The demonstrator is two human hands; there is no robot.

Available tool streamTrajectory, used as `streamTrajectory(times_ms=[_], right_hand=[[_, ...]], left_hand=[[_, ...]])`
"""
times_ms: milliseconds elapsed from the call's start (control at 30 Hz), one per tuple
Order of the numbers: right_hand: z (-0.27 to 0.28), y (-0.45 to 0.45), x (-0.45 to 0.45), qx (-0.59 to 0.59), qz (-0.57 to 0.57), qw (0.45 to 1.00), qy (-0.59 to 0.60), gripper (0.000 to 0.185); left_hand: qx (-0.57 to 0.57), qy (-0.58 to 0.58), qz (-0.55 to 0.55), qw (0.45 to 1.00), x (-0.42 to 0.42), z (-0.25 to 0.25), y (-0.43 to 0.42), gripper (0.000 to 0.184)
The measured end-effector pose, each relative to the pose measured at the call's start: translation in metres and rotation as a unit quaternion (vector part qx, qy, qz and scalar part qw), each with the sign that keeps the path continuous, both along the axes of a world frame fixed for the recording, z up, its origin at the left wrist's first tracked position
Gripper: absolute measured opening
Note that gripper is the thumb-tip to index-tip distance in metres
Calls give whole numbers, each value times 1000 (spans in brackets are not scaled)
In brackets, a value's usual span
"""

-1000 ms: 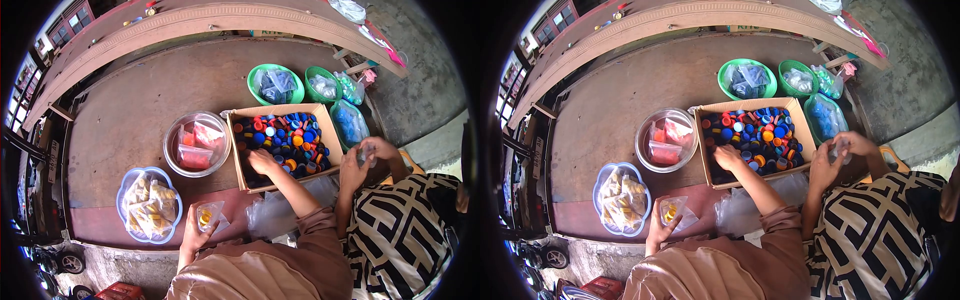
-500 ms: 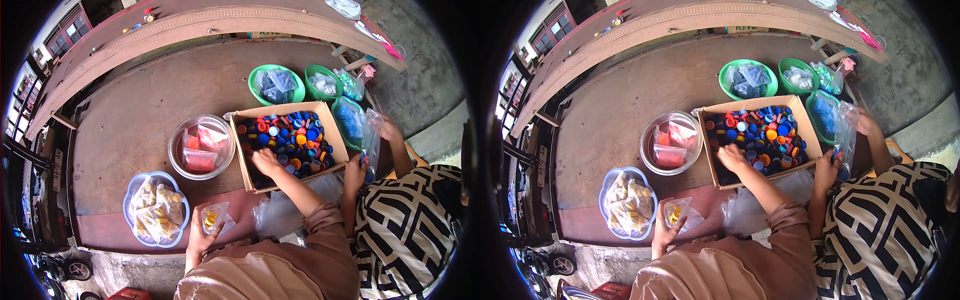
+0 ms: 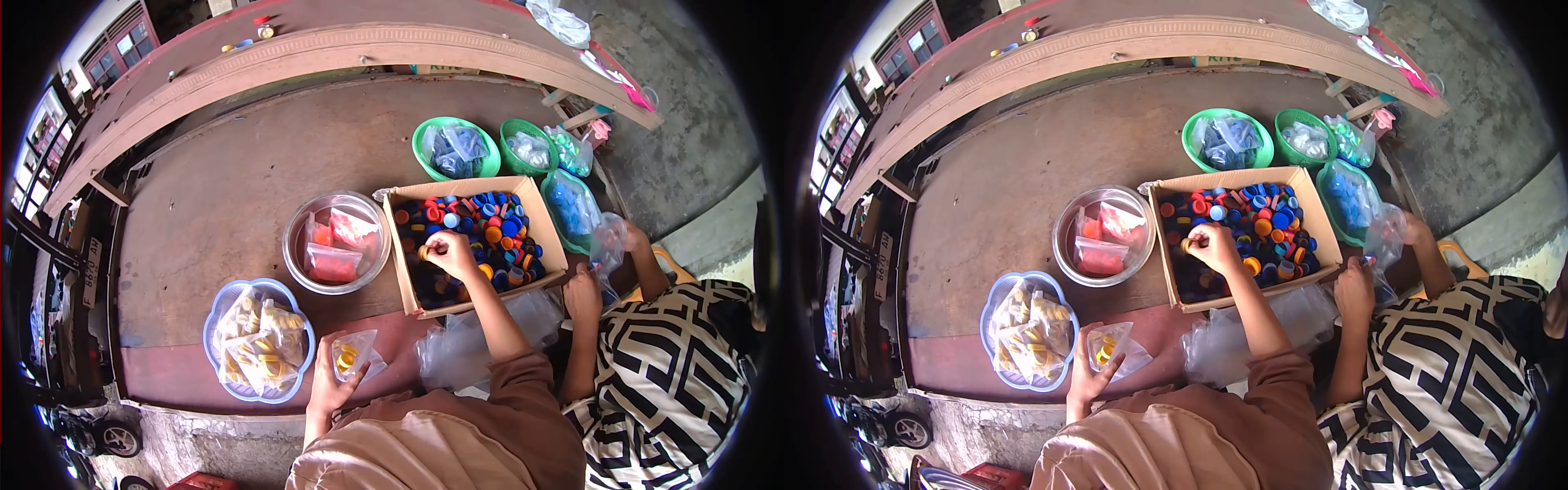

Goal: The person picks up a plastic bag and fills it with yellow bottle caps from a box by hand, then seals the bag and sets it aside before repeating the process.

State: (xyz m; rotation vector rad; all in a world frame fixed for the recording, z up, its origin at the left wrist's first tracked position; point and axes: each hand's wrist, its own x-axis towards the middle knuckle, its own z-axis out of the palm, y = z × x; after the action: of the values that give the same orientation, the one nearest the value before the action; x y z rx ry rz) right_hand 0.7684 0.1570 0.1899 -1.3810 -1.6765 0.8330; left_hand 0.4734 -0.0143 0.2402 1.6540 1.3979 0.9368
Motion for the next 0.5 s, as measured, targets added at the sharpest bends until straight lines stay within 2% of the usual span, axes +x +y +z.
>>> streamTrajectory(times_ms=[67,100,200,333,367,400,500], right_hand=[[-9,-1,4,13,-8,997,81,12],[-14,-2,7,-22,8,990,140,16],[-1,-18,3,-38,27,971,237,21],[31,-51,-17,-21,86,950,301,27],[42,-58,-26,18,107,944,312,29],[55,-65,-35,45,121,941,313,28],[83,-87,-58,21,164,954,251,27]], left_hand=[[-2,5,-7,1000,-1,-1,1,62],[-4,8,-11,1000,-1,-1,1,62],[0,13,-18,1000,2,1,3,62],[11,23,-24,999,10,1,8,64],[16,25,-28,999,12,2,12,64],[22,27,-31,999,14,4,15,64],[31,13,-56,998,20,12,23,66]])
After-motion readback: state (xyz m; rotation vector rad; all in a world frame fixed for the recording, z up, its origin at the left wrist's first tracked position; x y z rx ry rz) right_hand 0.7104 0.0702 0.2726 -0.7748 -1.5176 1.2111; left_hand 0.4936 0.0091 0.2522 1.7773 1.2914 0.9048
